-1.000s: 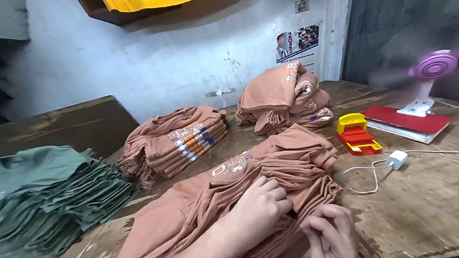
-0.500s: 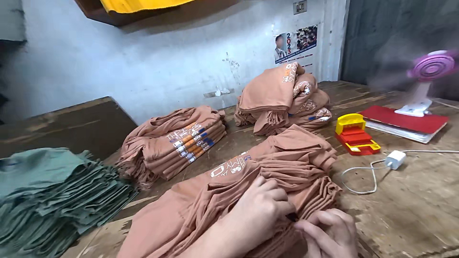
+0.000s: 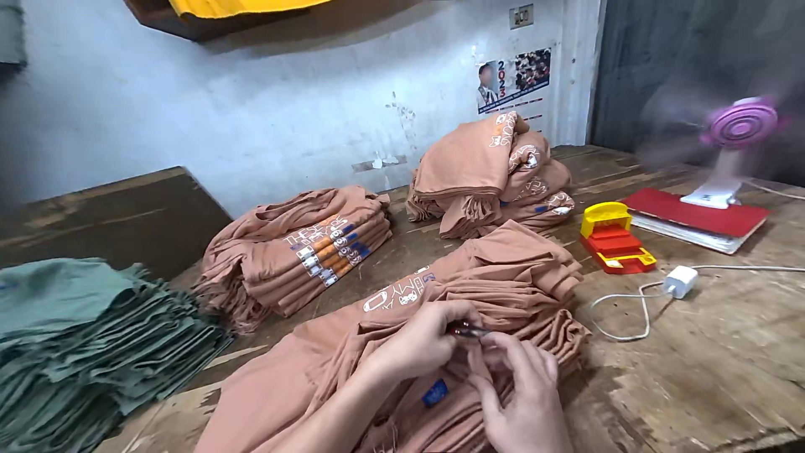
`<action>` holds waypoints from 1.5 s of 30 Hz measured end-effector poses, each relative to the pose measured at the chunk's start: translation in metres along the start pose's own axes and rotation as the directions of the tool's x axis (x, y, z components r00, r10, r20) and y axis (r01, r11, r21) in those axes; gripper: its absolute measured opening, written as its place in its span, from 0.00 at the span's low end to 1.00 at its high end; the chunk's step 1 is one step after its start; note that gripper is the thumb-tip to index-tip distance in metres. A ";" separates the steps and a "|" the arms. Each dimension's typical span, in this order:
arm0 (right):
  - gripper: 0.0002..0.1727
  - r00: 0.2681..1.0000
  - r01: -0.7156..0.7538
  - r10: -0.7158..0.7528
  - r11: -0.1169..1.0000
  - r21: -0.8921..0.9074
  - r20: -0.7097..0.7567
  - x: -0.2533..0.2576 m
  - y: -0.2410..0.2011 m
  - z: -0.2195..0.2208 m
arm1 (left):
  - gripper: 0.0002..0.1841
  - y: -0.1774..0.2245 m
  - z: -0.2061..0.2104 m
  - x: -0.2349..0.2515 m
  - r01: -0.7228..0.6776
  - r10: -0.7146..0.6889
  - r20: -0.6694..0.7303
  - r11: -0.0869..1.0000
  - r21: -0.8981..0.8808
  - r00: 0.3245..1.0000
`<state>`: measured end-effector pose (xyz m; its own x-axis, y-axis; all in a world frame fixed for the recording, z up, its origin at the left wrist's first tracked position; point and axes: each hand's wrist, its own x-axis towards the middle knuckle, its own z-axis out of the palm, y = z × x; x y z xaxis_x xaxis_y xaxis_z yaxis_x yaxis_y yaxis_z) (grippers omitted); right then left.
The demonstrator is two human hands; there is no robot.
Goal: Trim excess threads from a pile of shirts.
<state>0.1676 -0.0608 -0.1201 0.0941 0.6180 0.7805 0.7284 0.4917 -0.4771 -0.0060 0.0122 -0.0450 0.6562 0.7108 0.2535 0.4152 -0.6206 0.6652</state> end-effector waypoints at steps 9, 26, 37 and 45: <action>0.14 0.962 0.100 -0.095 0.995 0.008 -0.257 -0.005 0.025 -0.016 | 0.17 0.013 0.001 -0.018 0.051 -0.021 -0.257 0.993 0.110 0.966; 0.09 0.969 0.247 -0.248 0.966 0.079 -0.003 -0.028 0.028 -0.025 | 0.16 0.019 0.027 -0.010 0.369 -0.032 -0.504 0.723 0.584 0.863; 0.07 0.981 0.168 -0.157 0.981 0.094 -0.117 -0.015 0.039 -0.020 | 0.10 0.007 0.021 -0.030 -0.103 0.248 -0.198 0.831 0.546 0.948; 0.10 0.949 0.219 -0.183 0.969 0.117 -0.258 -0.030 0.030 -0.018 | 0.06 0.020 0.041 -0.034 -0.176 0.329 -0.170 0.796 0.579 0.929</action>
<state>0.1987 -0.0755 -0.1501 0.1308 0.3376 0.9322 0.6466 0.6837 -0.3383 0.0055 -0.0380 -0.0694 0.6391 0.5123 0.5736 0.5801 -0.8108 0.0778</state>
